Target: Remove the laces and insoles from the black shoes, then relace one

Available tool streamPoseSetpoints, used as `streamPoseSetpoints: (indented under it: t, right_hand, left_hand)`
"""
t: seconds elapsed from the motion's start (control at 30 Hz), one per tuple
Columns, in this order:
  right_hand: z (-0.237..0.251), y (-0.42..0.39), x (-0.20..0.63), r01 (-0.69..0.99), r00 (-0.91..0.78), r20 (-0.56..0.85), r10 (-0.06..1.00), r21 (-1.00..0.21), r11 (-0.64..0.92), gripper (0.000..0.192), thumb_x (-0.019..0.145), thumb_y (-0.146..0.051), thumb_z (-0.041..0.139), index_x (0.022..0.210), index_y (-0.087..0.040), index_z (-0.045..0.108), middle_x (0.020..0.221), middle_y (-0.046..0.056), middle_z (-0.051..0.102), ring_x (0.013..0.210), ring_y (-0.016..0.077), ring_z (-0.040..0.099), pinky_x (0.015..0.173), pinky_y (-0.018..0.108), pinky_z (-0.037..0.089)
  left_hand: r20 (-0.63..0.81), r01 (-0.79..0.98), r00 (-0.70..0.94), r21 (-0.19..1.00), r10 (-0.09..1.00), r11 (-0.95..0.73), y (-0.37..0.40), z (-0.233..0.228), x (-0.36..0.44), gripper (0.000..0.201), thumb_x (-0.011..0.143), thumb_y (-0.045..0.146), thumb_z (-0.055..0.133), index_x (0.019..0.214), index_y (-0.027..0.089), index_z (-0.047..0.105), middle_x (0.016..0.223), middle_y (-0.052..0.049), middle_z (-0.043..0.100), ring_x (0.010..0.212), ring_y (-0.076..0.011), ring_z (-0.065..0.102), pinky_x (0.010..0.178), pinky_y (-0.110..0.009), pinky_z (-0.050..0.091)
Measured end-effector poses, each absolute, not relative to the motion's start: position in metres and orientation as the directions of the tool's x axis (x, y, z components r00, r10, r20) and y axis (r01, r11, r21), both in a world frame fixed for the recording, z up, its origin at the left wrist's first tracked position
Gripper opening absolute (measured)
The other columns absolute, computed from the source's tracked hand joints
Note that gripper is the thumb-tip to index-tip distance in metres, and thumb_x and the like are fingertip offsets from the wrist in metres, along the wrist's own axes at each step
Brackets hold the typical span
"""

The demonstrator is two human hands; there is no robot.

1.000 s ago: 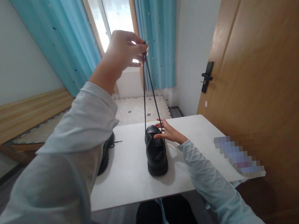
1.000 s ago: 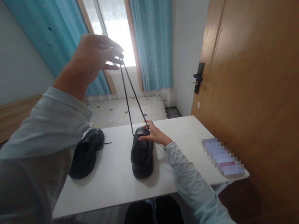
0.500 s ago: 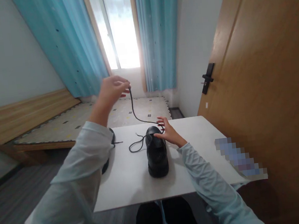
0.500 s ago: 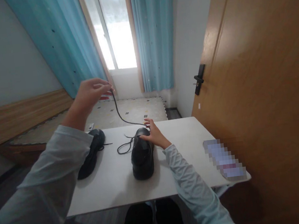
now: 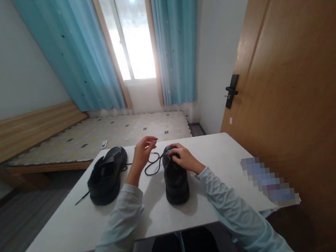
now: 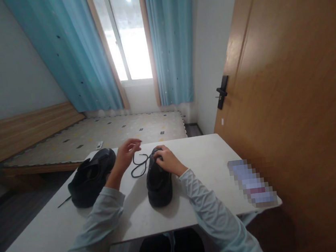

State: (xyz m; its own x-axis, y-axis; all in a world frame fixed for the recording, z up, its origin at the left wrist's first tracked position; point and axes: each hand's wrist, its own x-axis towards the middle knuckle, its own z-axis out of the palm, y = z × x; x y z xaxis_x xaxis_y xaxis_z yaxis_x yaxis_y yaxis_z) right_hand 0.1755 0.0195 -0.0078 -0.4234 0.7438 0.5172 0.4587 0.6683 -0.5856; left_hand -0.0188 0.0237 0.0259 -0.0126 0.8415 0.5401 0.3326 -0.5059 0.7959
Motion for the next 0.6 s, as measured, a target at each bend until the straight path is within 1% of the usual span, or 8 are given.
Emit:
streamPoseSetpoints:
  t: [0.07,0.2,0.3,0.43,0.6]
  right_hand:
    - [-0.008,0.019,0.175,0.46,-0.427,0.521,0.739,-0.578,0.673,0.021,0.071,-0.003,0.056,0.083,-0.016,0.069,0.117,0.011,0.056,0.112,0.021,0.054,0.103,0.037,0.038]
    - [-0.009,0.018,0.174,0.477,-0.433,0.521,0.736,-0.56,0.677,0.02,0.071,-0.006,0.059,0.086,-0.014,0.069,0.118,0.012,0.056,0.113,0.0224,0.054,0.102,0.037,0.039]
    - [-0.01,0.019,0.173,0.488,-0.433,0.521,0.735,-0.55,0.678,0.019,0.072,-0.007,0.06,0.087,-0.015,0.07,0.117,0.012,0.057,0.112,0.0222,0.054,0.101,0.038,0.04]
    - [-0.011,0.019,0.171,0.488,-0.426,0.523,0.738,-0.554,0.675,0.02,0.071,-0.006,0.061,0.086,-0.015,0.07,0.114,0.012,0.058,0.11,0.0223,0.055,0.1,0.039,0.041]
    - [-0.012,0.018,0.168,0.499,-0.409,0.523,0.748,-0.558,0.663,0.021,0.072,-0.006,0.061,0.089,-0.014,0.071,0.112,0.013,0.059,0.109,0.0228,0.055,0.099,0.039,0.042]
  left_hand:
    - [0.521,0.406,0.056,0.767,0.851,-0.496,0.023,0.016,-0.02,0.026,0.075,0.04,0.06,0.084,0.017,0.066,0.08,-0.004,0.067,0.064,-0.0143,0.063,0.061,-0.027,0.052]
    - [0.492,0.502,0.166,0.704,0.855,-0.503,0.022,0.004,-0.025,0.023,0.075,0.039,0.06,0.081,0.019,0.07,0.084,-0.005,0.07,0.07,-0.0159,0.064,0.063,-0.026,0.052]
    - [0.476,0.57,0.183,0.662,0.861,-0.487,0.022,-0.001,-0.029,0.02,0.075,0.037,0.062,0.08,0.02,0.07,0.079,-0.004,0.071,0.069,-0.0158,0.064,0.064,-0.025,0.052]
    - [0.466,0.65,0.212,0.589,0.859,-0.48,0.022,-0.006,-0.031,0.012,0.075,0.03,0.063,0.075,0.02,0.069,0.071,-0.001,0.07,0.063,-0.0139,0.063,0.063,-0.023,0.049]
    - [0.464,0.671,0.267,0.539,0.845,-0.509,0.016,-0.005,-0.029,0.01,0.076,0.026,0.062,0.076,0.02,0.069,0.074,-0.001,0.071,0.064,-0.0133,0.062,0.062,-0.022,0.048]
